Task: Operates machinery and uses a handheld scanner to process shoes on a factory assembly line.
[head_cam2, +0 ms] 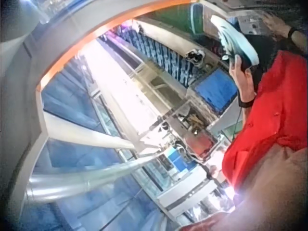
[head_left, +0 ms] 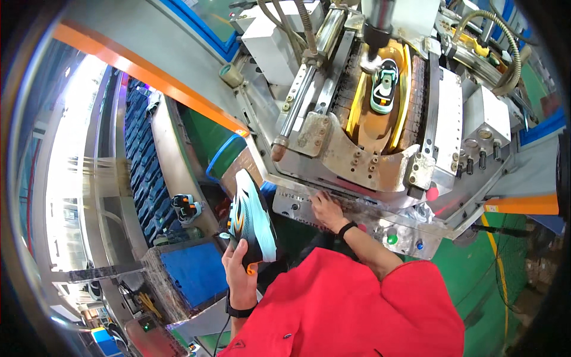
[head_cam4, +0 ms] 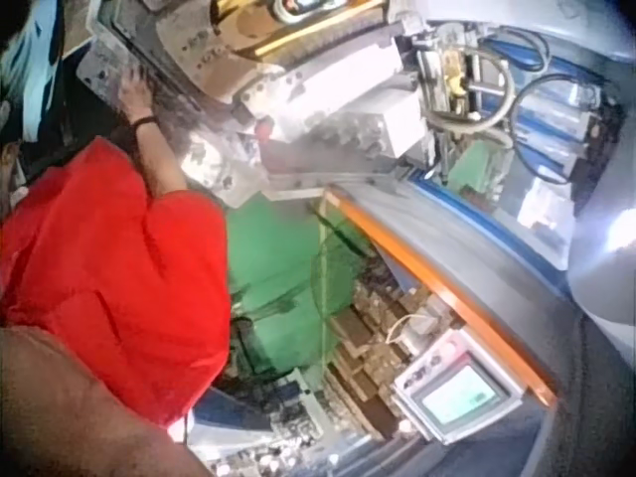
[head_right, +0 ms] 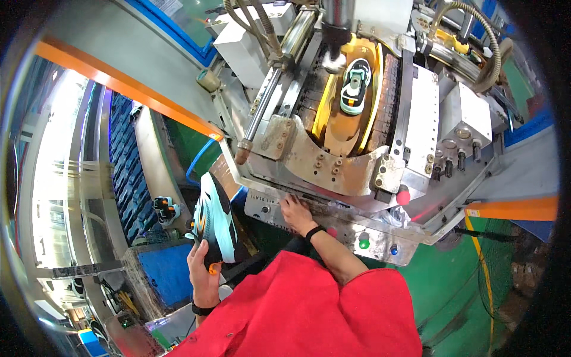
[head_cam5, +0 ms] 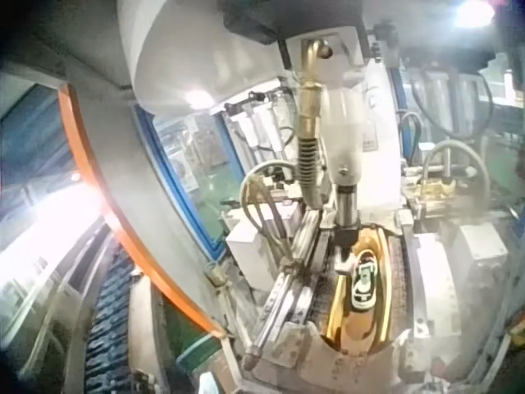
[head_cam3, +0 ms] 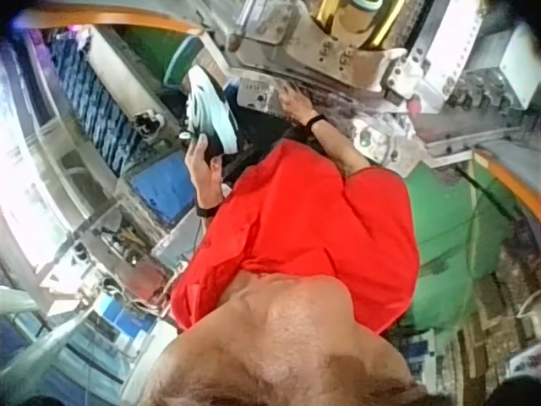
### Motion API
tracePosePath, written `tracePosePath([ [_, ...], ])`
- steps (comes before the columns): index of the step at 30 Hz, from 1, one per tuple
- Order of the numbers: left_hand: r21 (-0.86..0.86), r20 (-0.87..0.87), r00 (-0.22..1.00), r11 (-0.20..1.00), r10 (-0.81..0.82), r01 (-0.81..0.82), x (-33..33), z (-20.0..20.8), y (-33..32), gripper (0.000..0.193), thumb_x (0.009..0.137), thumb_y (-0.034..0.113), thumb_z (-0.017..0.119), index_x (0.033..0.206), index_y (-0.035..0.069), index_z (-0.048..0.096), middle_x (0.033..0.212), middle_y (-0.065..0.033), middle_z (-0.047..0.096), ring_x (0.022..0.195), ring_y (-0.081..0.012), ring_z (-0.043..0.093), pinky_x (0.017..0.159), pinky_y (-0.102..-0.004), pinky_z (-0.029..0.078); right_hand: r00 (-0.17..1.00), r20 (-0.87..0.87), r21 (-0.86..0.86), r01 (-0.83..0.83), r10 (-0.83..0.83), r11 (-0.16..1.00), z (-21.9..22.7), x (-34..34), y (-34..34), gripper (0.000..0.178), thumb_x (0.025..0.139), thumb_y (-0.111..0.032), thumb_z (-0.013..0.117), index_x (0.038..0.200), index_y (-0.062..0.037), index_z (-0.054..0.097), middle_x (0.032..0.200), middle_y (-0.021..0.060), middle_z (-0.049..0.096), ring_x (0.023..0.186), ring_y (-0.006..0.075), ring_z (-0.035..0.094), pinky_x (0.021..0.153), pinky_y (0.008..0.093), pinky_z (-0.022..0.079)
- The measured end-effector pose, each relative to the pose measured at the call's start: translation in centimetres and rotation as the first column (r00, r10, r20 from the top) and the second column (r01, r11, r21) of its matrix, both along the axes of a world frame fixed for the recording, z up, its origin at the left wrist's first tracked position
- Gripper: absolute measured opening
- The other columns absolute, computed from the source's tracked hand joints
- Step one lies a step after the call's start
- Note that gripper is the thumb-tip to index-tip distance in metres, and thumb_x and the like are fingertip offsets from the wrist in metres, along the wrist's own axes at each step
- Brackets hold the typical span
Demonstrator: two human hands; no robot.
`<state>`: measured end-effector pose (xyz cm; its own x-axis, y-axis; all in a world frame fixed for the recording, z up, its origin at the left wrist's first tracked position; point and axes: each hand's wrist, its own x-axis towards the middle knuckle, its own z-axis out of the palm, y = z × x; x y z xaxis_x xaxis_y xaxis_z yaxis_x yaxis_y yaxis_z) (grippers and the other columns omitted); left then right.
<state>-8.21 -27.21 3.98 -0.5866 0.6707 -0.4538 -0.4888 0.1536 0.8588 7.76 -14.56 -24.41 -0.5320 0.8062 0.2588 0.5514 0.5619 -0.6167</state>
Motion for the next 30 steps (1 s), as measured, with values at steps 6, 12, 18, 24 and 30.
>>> tracePosePath([
  [6, 0.022, -0.007, 0.993, 0.993, 0.119, -0.119, 0.6, 0.0, -0.3, 0.022, 0.09, 0.014, 0.064, 0.109, 0.002, 0.063, 0.094, -0.0062, 0.069, 0.076, -0.0163, 0.069, 0.061, -0.0286, 0.055, 0.805, -0.591, 0.258, 0.123, 0.056, 0.958, 26.5, 5.2, 9.5, 0.025, 0.078, 0.002, 0.067, 0.101, -0.0029, 0.06, 0.088, 0.0144, 0.061, 0.077, 0.0258, 0.061, 0.064, 0.0309, 0.049],
  [12, 0.051, 0.049, 0.998, 0.998, 0.041, -0.043, -0.4, -2.0, 0.2, 0.028, 0.089, 0.009, 0.065, 0.115, -0.001, 0.061, 0.099, -0.0068, 0.069, 0.083, -0.016, 0.069, 0.07, -0.0301, 0.057, 0.473, -0.821, 0.243, 0.796, -0.319, 0.554, 45.3, 10.7, 34.0, 0.051, 0.071, -0.015, 0.075, 0.117, 0.0026, 0.061, 0.095, 0.0128, 0.069, 0.082, 0.0227, 0.067, 0.076, 0.0333, 0.055],
  [18, 0.074, 0.085, 0.996, 0.997, 0.033, -0.04, 1.0, -2.6, -0.3, 0.033, 0.089, 0.008, 0.064, 0.12, -0.001, 0.06, 0.102, -0.0073, 0.069, 0.085, -0.017, 0.069, 0.073, -0.031, 0.057, 0.563, -0.813, 0.139, 0.439, -0.151, 0.888, 45.6, 11.5, 32.5, 0.044, 0.071, -0.017, 0.076, 0.109, 0.0017, 0.064, 0.094, 0.0113, 0.07, 0.082, 0.0202, 0.067, 0.072, 0.0318, 0.053],
  [24, 0.089, 0.078, 0.994, 0.992, 0.077, -0.084, 2.1, -2.5, -3.4, 0.033, 0.089, 0.007, 0.062, 0.121, -0.002, 0.058, 0.106, -0.0091, 0.068, 0.091, -0.0196, 0.069, 0.08, -0.0338, 0.057, 0.632, -0.768, 0.264, 0.454, -0.1, 0.851, 45.3, 11.0, 33.2, 0.044, 0.069, -0.019, 0.078, 0.105, 0.0014, 0.065, 0.089, 0.0096, 0.069, 0.075, 0.0198, 0.065, 0.068, 0.0321, 0.052],
  [30, 0.065, 0.047, 0.98, 0.978, 0.195, -0.198, 3.8, -1.4, -8.2, 0.037, 0.087, 0.006, 0.066, 0.121, -0.005, 0.057, 0.109, -0.0104, 0.065, 0.096, -0.0205, 0.066, 0.084, -0.0326, 0.054, 0.87, -0.339, 0.081, 0.406, -0.358, 0.91, 42.1, 18.9, 44.9, 0.027, 0.09, -0.016, 0.068, 0.111, 0.0012, 0.064, 0.103, 0.0101, 0.066, 0.093, 0.0187, 0.062, 0.077, 0.032, 0.051],
])
